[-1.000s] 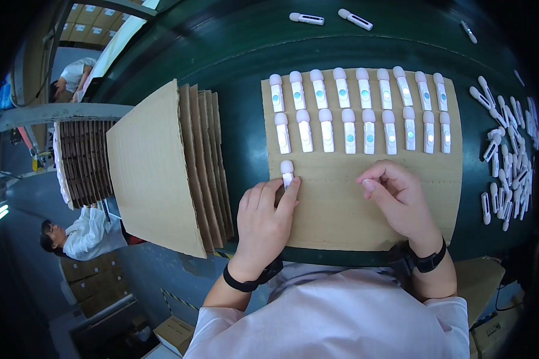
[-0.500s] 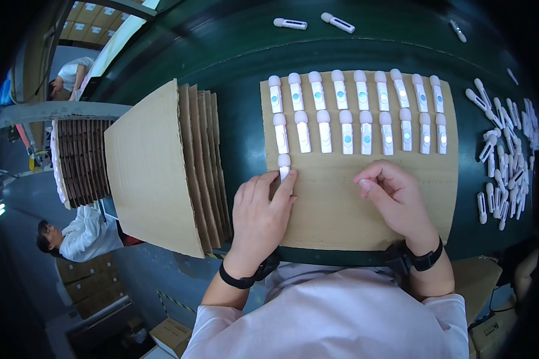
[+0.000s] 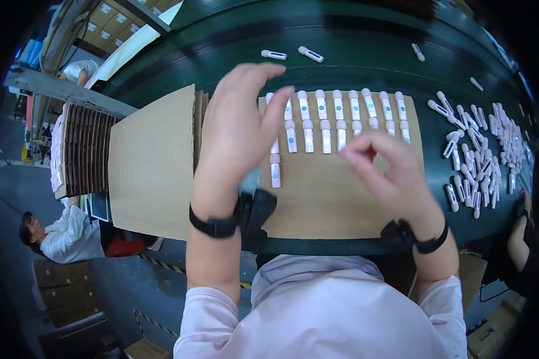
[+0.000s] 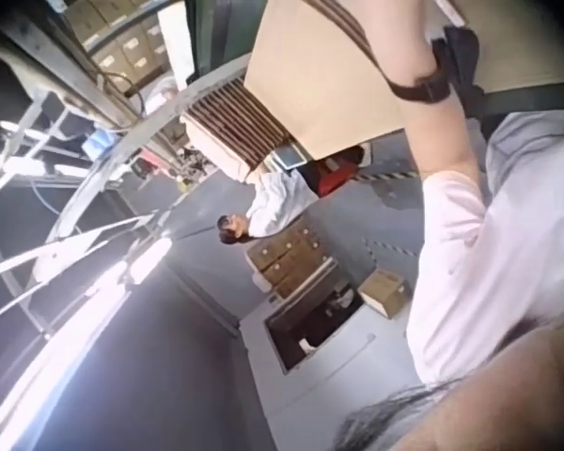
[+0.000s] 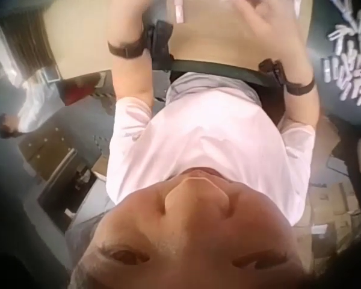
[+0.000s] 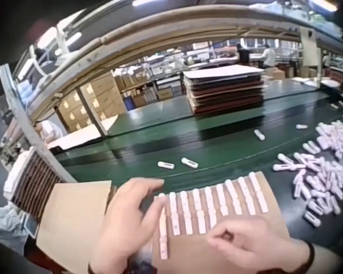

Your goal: The person picks up white electronic devices from a pile, turns them over to inspect them, and arranges them into rows on a cardboard sheet.

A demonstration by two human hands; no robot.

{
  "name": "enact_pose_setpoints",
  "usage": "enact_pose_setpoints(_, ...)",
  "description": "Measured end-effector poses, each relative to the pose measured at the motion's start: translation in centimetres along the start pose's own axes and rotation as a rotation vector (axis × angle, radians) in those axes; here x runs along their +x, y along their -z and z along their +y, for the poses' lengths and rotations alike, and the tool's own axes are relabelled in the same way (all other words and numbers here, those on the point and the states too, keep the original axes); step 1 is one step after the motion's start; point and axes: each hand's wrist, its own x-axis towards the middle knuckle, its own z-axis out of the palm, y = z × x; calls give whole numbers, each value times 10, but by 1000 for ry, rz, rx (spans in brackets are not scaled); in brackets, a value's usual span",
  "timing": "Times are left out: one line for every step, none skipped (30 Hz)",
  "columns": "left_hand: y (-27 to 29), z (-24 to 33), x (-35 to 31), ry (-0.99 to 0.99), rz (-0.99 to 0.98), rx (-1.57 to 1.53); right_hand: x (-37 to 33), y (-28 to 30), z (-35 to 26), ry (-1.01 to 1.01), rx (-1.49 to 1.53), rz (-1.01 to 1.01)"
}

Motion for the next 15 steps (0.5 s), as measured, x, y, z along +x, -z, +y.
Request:
enact_pose_setpoints(-3,-1,12,41,-30,24,9,5,-2,45,-83,22)
enact_pose_setpoints(-7,-5,24,84,-61,49,22,11,0,20,-89,9)
enact_pose_setpoints(-7,-10,36,80,-50,49,39,17,1,-1,-92,-6)
enact_pose_setpoints(-10,-18,47,118,-133,129,56,22,6,22,-174,-21)
enact_pose_setpoints(-11,-24,60,150,-214,204,72,28,8,46,-262,-30)
enact_pose_setpoints(-12,-29,71,144,-206,199,88,33,9,36,-360,-39)
enact_pose_setpoints(-14,-39,81,156,-285,302,106,35,13,23,-454,-51)
enact_pose_setpoints(-15,-49,89,168,-364,409,125,36,25,32,-551,-47)
enact_pose_setpoints(-18,-57,98,168,-361,406,142,36,37,37,-649,-43)
enact_pose_setpoints(-22,-64,105,182,-419,470,158,37,41,10,-721,-72)
enact_pose_setpoints(-27,-72,112,196,-477,534,172,37,46,-20,-792,-101)
enact_pose_setpoints(-34,-83,117,195,-482,526,185,34,53,-28,-796,-102)
enact_pose_setpoints(-39,-93,122,202,-504,539,197,30,56,-54,-856,-135)
enact_pose_setpoints(-45,-103,127,208,-527,551,207,26,60,-82,-916,-168)
enact_pose_setpoints(-49,-113,130,216,-546,564,216,20,64,-81,-919,-168)
